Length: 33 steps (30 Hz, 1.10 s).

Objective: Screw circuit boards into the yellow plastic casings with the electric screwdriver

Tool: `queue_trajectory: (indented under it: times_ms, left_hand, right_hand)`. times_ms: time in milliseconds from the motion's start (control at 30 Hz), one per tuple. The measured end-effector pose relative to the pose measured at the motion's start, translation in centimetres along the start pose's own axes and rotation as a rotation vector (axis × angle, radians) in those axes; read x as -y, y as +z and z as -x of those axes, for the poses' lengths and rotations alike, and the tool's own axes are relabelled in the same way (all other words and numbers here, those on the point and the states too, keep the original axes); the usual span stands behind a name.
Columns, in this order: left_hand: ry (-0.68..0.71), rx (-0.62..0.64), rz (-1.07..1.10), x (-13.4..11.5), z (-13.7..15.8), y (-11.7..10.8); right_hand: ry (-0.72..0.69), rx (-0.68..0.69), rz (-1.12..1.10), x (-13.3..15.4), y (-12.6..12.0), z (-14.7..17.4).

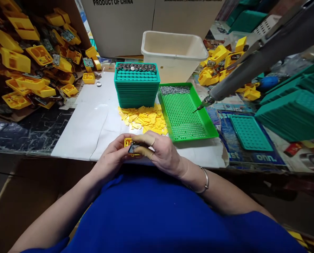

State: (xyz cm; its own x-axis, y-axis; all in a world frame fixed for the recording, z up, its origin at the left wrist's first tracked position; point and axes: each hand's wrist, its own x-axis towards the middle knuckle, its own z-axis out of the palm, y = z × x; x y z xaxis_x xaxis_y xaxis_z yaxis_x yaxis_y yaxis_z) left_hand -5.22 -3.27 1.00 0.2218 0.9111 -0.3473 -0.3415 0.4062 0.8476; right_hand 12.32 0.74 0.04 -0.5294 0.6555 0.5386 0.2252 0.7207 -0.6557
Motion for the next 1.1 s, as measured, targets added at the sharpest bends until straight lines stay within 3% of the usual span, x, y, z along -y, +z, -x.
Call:
queue_trajectory:
  times_ms: [167,333,433,633,800,900,1000,1100]
  left_hand:
    - [-0.080,0.057,0.127,-0.3,-0.3,0.0]
    - [-0.075,0.075,0.109,-0.5,-0.4,-0.1]
    - [-0.051,0.059,0.080,-0.6,-0.4,0.0]
    - [0.075,0.023,-0.085,-0.1,0.1,-0.2]
    - [0.205,0.054,-0.316,-0.2,0.5,-0.2]
    - [0.265,0.090,-0.393,-0.2,0.4,-0.3]
    - [0.252,0.110,-0.348,0.5,0.1,-0.4]
    - [0.149,0.054,-0.179,1.3,-0.3,-0.1]
  right_hand:
    - [-0.006,0.004,0.010,-0.3,0.0,-0.3]
    - [-0.086,0.017,0.006,-0.5,0.3,-0.7]
    - [-0.066,-0.019,0.019,-0.6,0.5,-0.9]
    - [-0.046,-0.187,0.057,-0.1,1.2,-0.2]
    - [-0.222,-0.233,0.313,-0.2,0.9,0.6]
    - [-0.249,-0.256,0.346,-0.5,0.8,0.6]
    - [-0.200,-0.257,0.314,-1.0,1.3,0.5]
    - [-0.137,-0.179,0.255,-1.1,1.5,0.8]
